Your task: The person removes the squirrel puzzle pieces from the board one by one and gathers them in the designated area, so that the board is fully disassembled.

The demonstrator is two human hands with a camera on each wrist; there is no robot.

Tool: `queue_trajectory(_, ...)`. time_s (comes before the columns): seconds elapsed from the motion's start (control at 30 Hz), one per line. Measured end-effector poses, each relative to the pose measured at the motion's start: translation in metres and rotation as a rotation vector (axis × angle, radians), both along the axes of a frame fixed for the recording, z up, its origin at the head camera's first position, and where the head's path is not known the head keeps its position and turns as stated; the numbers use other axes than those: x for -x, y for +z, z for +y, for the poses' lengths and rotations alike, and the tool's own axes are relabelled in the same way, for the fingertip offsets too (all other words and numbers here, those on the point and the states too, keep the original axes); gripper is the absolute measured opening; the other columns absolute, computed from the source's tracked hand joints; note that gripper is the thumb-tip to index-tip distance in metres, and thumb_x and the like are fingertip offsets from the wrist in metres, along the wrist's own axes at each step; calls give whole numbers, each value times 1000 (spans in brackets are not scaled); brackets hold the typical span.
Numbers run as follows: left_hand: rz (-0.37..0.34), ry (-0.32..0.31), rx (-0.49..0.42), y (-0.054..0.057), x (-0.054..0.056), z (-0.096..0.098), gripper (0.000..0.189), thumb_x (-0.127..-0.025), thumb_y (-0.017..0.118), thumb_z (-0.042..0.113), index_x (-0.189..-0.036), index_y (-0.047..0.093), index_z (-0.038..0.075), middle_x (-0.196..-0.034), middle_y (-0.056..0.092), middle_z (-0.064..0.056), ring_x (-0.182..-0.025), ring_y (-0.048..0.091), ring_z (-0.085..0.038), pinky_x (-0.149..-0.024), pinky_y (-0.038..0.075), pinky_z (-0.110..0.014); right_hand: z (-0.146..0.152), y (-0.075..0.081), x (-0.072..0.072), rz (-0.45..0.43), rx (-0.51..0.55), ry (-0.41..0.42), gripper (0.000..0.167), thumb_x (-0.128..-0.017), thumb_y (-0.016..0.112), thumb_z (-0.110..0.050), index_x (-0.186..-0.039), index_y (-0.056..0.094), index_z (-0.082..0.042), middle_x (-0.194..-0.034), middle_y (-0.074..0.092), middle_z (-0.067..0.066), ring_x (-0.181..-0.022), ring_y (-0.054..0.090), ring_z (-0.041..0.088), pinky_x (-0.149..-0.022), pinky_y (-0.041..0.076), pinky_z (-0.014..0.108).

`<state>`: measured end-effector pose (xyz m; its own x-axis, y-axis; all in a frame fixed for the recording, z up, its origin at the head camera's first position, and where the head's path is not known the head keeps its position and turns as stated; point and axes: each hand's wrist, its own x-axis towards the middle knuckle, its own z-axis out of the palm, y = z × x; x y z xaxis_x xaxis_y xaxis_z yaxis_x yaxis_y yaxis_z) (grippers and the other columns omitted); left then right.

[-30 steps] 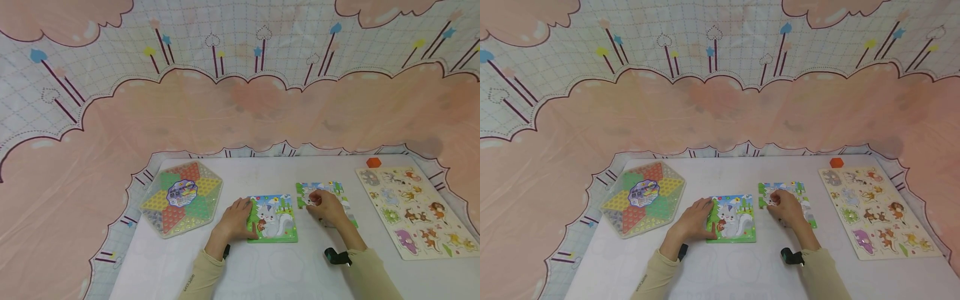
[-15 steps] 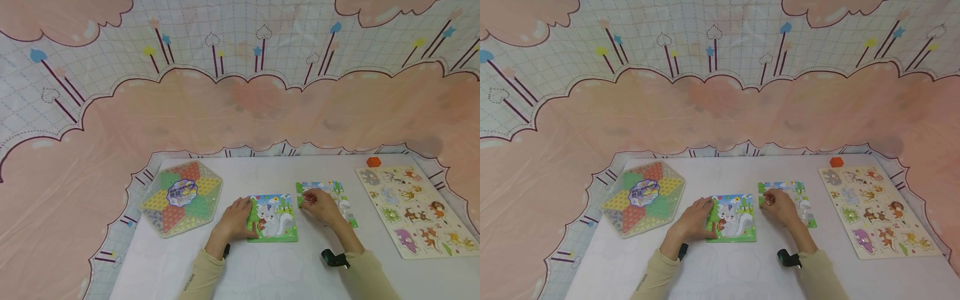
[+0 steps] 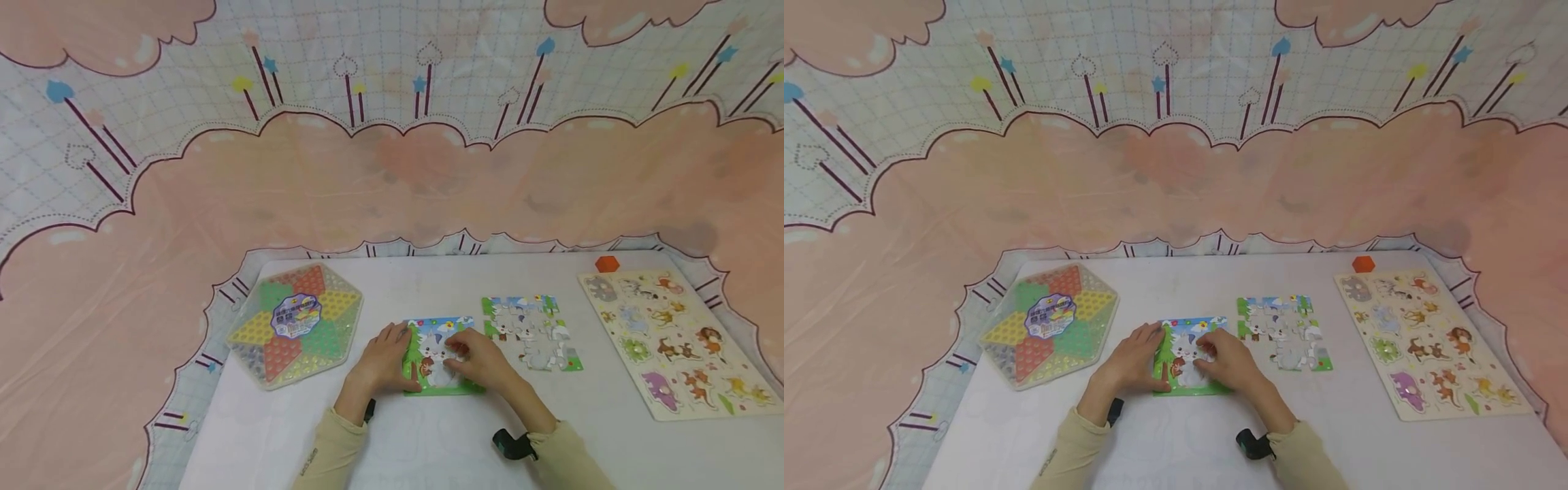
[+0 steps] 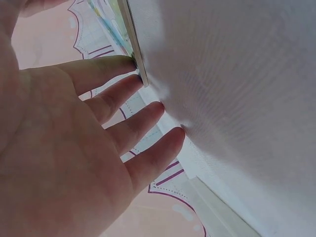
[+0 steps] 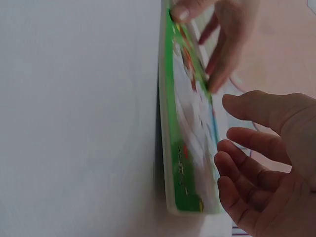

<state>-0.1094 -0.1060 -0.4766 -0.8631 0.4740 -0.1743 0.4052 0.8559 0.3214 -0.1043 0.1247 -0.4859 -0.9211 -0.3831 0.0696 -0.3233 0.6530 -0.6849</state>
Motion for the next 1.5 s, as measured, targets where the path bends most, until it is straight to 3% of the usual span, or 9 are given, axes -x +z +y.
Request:
queue_trajectory(0.33,10,-7,-7,0,-1,-1,106,-69,86,52,-149,39,0,-157,31,-15,-144,28,-38,-108,35,-54,-25,-2,-5,-56,-73,65,38,-76,85,-19,-107,71,-4,-91,54,1,-79,50,13,-67,44,27)
queue_trajectory(0.63,10,-11,11,0,-2,1,111,-66,88,53,-150,38,1,-157,31,-15,-143,28,-39,-108,35,-55,-30,-7,-9,-4,-105,73,40,-73,87,-19,-106,72,-3,-92,51,-1,-78,48,12,-66,43,25)
queue_trajectory(1.23,-11,-4,8,0,0,1,115,-63,90,52,-151,36,1,-158,29,-15,-144,25,-40,-109,33,-55,-37,-8,-11,-24,-76,88,29,-74,86,-15,-97,70,-9,-92,54,0,-78,50,12,-66,44,26)
queue_trajectory(1.5,-8,-5,9,0,-1,1,115,-63,90,52,-150,37,0,-158,29,-15,-144,26,-40,-109,34,-55,-35,-8,-8,-86,28,108,11,-85,72,-2,-92,65,-8,-79,60,-5,-72,56,8,-65,48,25)
